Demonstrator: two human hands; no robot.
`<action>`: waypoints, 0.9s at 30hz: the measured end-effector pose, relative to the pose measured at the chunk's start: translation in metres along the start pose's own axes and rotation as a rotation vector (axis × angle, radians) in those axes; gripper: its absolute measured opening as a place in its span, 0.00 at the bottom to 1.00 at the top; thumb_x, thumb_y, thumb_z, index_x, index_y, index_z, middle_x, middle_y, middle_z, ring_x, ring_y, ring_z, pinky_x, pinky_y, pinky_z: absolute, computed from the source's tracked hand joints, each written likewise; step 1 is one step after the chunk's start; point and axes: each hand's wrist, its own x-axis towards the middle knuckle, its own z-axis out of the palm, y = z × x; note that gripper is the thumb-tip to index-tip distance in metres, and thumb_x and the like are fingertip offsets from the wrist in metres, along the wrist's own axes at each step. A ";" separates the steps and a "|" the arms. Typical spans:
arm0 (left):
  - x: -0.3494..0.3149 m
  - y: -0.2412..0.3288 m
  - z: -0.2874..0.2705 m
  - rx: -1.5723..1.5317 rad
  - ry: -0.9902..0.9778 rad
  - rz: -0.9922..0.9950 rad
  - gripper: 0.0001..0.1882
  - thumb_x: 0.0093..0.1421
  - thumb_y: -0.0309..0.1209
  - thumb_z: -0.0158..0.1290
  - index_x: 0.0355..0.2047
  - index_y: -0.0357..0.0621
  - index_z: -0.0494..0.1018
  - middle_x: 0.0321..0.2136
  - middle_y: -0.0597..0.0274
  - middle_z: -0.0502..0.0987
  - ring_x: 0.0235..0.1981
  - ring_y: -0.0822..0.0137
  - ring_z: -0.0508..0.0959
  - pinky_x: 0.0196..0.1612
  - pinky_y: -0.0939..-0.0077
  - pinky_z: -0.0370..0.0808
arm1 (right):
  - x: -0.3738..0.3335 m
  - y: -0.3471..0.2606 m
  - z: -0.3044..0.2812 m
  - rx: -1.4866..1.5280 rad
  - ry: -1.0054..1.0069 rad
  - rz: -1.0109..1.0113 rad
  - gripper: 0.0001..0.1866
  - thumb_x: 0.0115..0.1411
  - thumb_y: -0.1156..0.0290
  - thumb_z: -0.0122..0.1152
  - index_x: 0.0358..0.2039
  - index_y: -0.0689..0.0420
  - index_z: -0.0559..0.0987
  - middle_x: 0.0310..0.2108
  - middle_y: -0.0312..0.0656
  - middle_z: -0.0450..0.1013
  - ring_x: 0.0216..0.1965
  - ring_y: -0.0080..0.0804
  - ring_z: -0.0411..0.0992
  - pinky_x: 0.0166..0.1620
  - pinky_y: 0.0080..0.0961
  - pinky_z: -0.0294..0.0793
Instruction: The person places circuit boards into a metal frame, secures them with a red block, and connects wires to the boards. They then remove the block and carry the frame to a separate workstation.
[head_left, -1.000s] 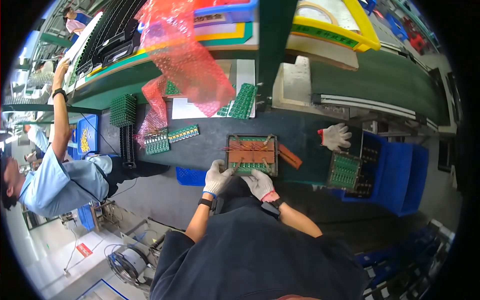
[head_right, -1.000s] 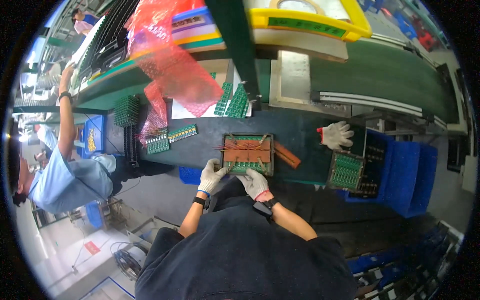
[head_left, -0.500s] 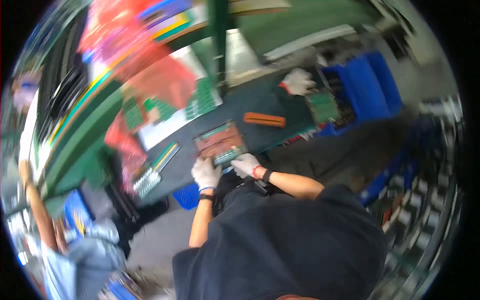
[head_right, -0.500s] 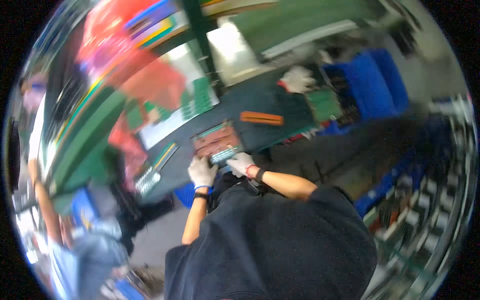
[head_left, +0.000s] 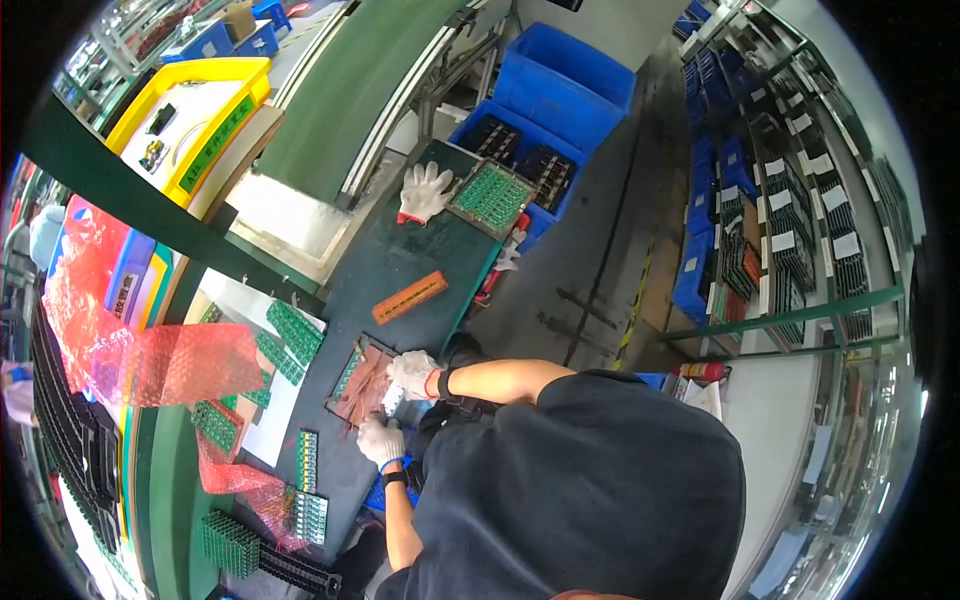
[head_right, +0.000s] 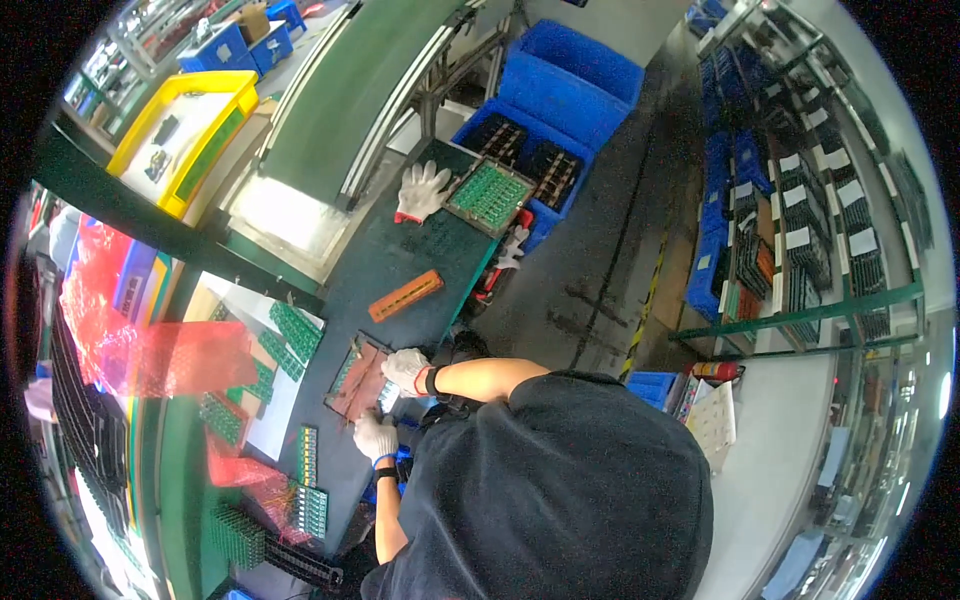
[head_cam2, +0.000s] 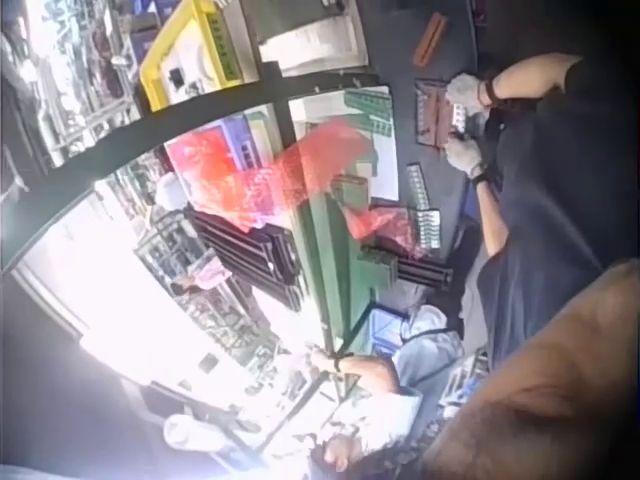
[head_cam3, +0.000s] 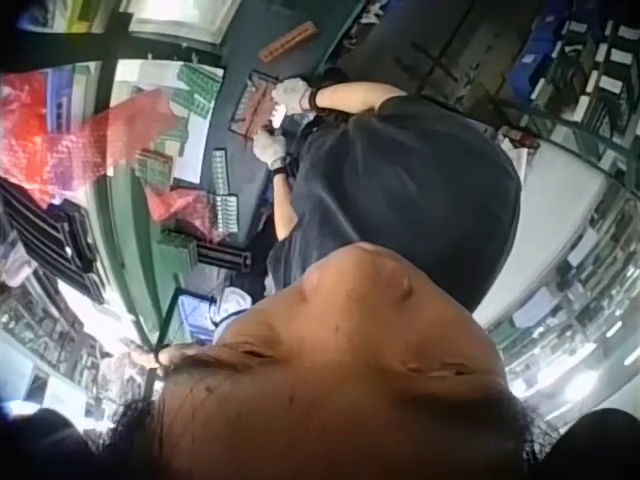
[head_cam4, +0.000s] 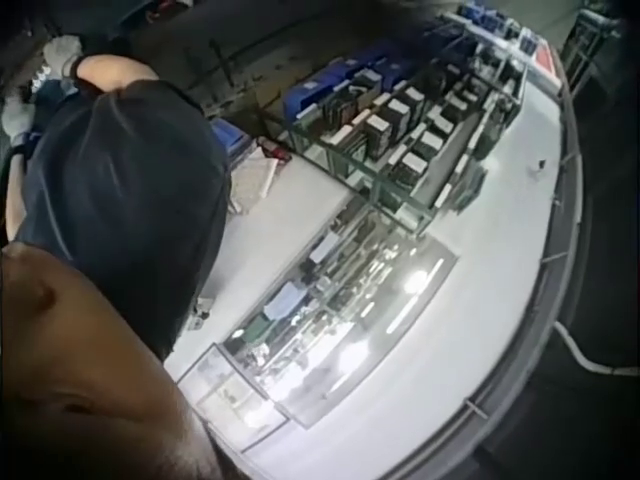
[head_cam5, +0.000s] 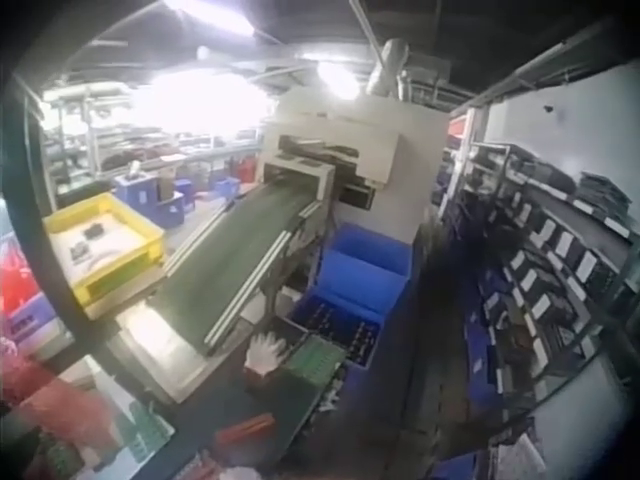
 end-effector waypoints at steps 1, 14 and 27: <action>-0.013 -0.006 -0.001 -0.027 0.003 0.000 0.20 0.45 0.42 0.71 0.34 0.48 0.77 0.32 0.55 0.81 0.37 0.50 0.83 0.41 0.55 0.79 | 0.000 -0.007 -0.003 -0.015 -0.084 -0.043 0.19 0.45 0.60 0.74 0.36 0.56 0.83 0.34 0.50 0.80 0.38 0.46 0.82 0.41 0.44 0.82; -0.022 0.009 -0.036 -0.251 -0.013 0.085 0.12 0.50 0.35 0.65 0.34 0.50 0.77 0.34 0.55 0.80 0.39 0.50 0.82 0.42 0.53 0.77 | -0.007 0.022 -0.027 -0.100 -0.191 -0.615 0.12 0.53 0.65 0.70 0.38 0.50 0.81 0.36 0.41 0.78 0.41 0.44 0.78 0.45 0.41 0.79; -0.020 0.021 -0.054 -0.178 -0.037 0.383 0.05 0.53 0.31 0.57 0.31 0.49 0.80 0.33 0.54 0.80 0.38 0.50 0.82 0.39 0.52 0.78 | -0.014 0.038 -0.040 -0.154 -0.194 -0.776 0.14 0.51 0.70 0.69 0.40 0.49 0.79 0.36 0.38 0.76 0.41 0.40 0.76 0.43 0.39 0.78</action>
